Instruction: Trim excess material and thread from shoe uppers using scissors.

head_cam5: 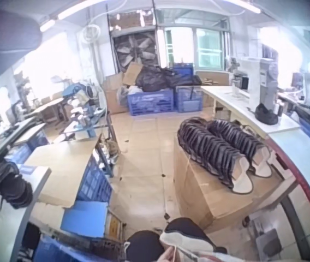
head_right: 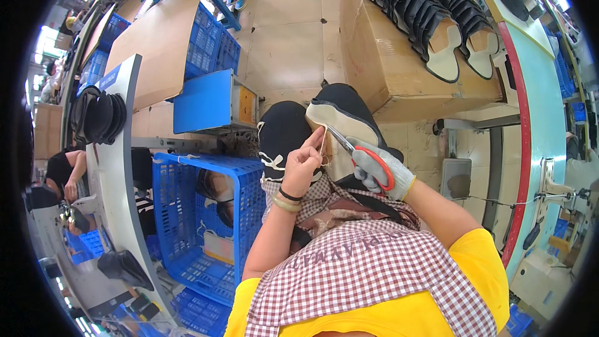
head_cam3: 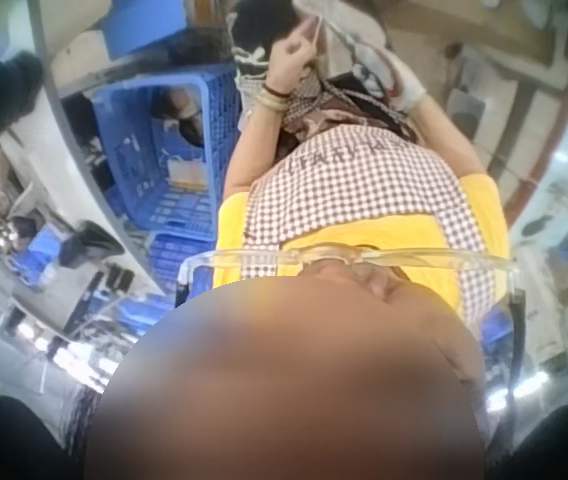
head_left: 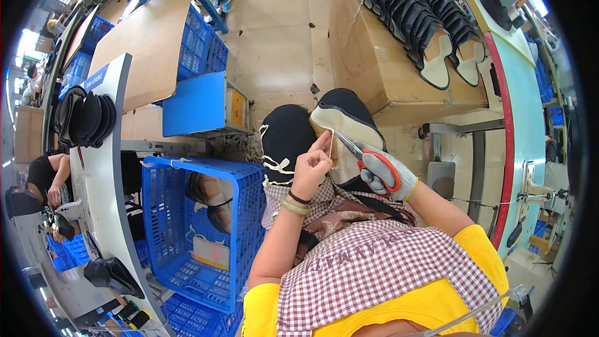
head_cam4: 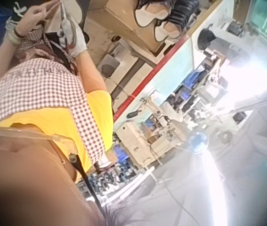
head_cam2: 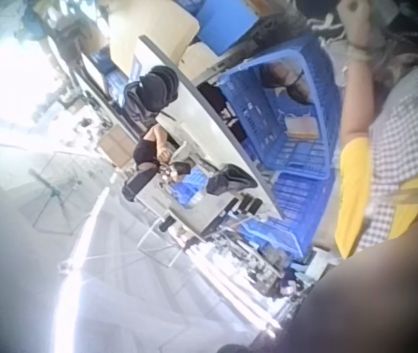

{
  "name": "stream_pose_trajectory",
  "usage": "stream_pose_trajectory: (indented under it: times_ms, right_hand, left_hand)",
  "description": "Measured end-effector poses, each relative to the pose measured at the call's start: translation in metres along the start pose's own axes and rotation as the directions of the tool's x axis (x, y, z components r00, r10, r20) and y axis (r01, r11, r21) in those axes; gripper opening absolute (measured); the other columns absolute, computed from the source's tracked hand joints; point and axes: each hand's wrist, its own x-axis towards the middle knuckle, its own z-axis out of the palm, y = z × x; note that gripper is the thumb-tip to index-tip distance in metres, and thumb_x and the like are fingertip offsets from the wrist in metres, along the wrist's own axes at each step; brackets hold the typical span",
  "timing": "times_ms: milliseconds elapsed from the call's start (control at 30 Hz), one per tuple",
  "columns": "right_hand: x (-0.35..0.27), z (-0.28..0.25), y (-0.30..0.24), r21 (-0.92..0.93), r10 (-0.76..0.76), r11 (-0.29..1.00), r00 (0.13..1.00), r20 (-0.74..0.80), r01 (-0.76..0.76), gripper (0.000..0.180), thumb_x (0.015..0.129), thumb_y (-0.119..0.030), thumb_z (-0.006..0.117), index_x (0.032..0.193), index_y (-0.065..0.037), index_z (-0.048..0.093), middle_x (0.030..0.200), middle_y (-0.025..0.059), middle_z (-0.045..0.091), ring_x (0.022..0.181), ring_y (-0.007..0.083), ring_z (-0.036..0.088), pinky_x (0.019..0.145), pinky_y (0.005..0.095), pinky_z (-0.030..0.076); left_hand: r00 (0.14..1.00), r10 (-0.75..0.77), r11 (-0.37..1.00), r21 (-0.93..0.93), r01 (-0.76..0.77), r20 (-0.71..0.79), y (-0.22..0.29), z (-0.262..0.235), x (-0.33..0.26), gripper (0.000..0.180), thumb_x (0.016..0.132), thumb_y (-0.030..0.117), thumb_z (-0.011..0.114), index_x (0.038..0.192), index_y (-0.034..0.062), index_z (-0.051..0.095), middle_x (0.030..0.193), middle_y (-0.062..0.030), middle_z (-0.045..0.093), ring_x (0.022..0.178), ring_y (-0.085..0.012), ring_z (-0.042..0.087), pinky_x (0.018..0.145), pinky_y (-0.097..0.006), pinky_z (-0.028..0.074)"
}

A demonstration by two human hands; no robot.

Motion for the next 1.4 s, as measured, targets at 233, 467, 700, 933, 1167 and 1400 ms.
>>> stream_pose_trajectory:
  times_ms: [233, 467, 700, 933, 1167, 1400]
  right_hand:
    - [0.004, -0.008, -0.024, -0.223, 0.037, 0.974, 0.999, -0.014, -0.040, 0.047, 0.092, -0.037, 0.055, 0.134, -0.017, 0.046, 0.068, -0.0024, 0.052, 0.045, 0.0031, 0.044, 0.039, 0.0173, 0.035]
    - [0.017, -0.016, -0.045, -0.402, 0.087, 0.913, 0.996, 0.036, -0.065, 0.047, 0.091, -0.036, 0.058, 0.133, -0.016, 0.048, 0.072, -0.0023, 0.053, 0.047, 0.0025, 0.043, 0.040, 0.0160, 0.035]
    - [0.027, -0.003, -0.060, -0.464, 0.123, 0.879, 0.992, -0.009, -0.113, 0.048, 0.091, -0.038, 0.058, 0.132, -0.016, 0.049, 0.071, -0.0016, 0.052, 0.046, 0.0037, 0.042, 0.039, 0.0178, 0.033]
    - [0.037, 0.035, -0.052, -0.394, 0.074, 0.910, 0.986, -0.152, -0.129, 0.051, 0.090, -0.039, 0.059, 0.135, -0.017, 0.047, 0.068, -0.0015, 0.049, 0.043, 0.0051, 0.041, 0.037, 0.0205, 0.031]
    - [0.046, 0.052, -0.026, -0.364, -0.092, 0.931, 0.975, -0.204, 0.012, 0.054, 0.092, -0.033, 0.057, 0.140, -0.014, 0.041, 0.058, -0.0063, 0.045, 0.042, 0.0040, 0.040, 0.036, 0.0205, 0.031]
    - [0.047, 0.046, -0.022, -0.358, -0.128, 0.931, 0.981, -0.147, 0.067, 0.054, 0.094, -0.031, 0.052, 0.141, -0.010, 0.037, 0.061, -0.0039, 0.046, 0.043, 0.0049, 0.040, 0.037, 0.0201, 0.032]
  left_hand:
    - [0.999, 0.030, 0.997, 0.077, -0.029, -0.020, 0.003, 0.012, -0.005, 0.011, 0.075, -0.003, 0.053, 0.065, -0.0022, 0.057, 0.147, -0.0197, 0.034, 0.133, -0.0275, 0.038, 0.110, -0.036, 0.027]
    - [0.986, 0.165, 0.972, 0.171, -0.160, -0.016, -0.009, 0.017, -0.009, 0.010, 0.074, -0.004, 0.055, 0.064, -0.0044, 0.054, 0.149, -0.0215, 0.029, 0.136, -0.0305, 0.034, 0.109, -0.036, 0.028]
    - [0.980, 0.197, 0.964, 0.175, -0.199, 0.028, -0.011, 0.019, -0.016, 0.010, 0.071, -0.002, 0.057, 0.064, -0.0036, 0.052, 0.150, -0.0217, 0.029, 0.136, -0.0302, 0.034, 0.105, -0.033, 0.032]
    - [0.980, 0.172, 0.973, 0.140, -0.185, 0.095, -0.004, 0.016, -0.030, 0.009, 0.070, -0.001, 0.059, 0.064, -0.0031, 0.053, 0.149, -0.0215, 0.030, 0.135, -0.0311, 0.037, 0.104, -0.034, 0.034]
    - [0.923, 0.369, 0.750, 0.553, -0.364, 0.107, 0.022, -0.011, -0.041, 0.005, 0.066, -0.001, 0.058, 0.065, -0.0021, 0.053, 0.147, -0.0219, 0.034, 0.138, -0.0383, 0.029, 0.105, -0.039, 0.034]
    - [0.899, 0.282, 0.868, 0.488, -0.091, -0.335, 0.033, -0.031, 0.037, 0.020, 0.085, 0.014, 0.061, 0.075, -0.0023, 0.056, 0.066, -0.0064, 0.059, 0.067, -0.0112, 0.060, 0.063, -0.030, 0.049]
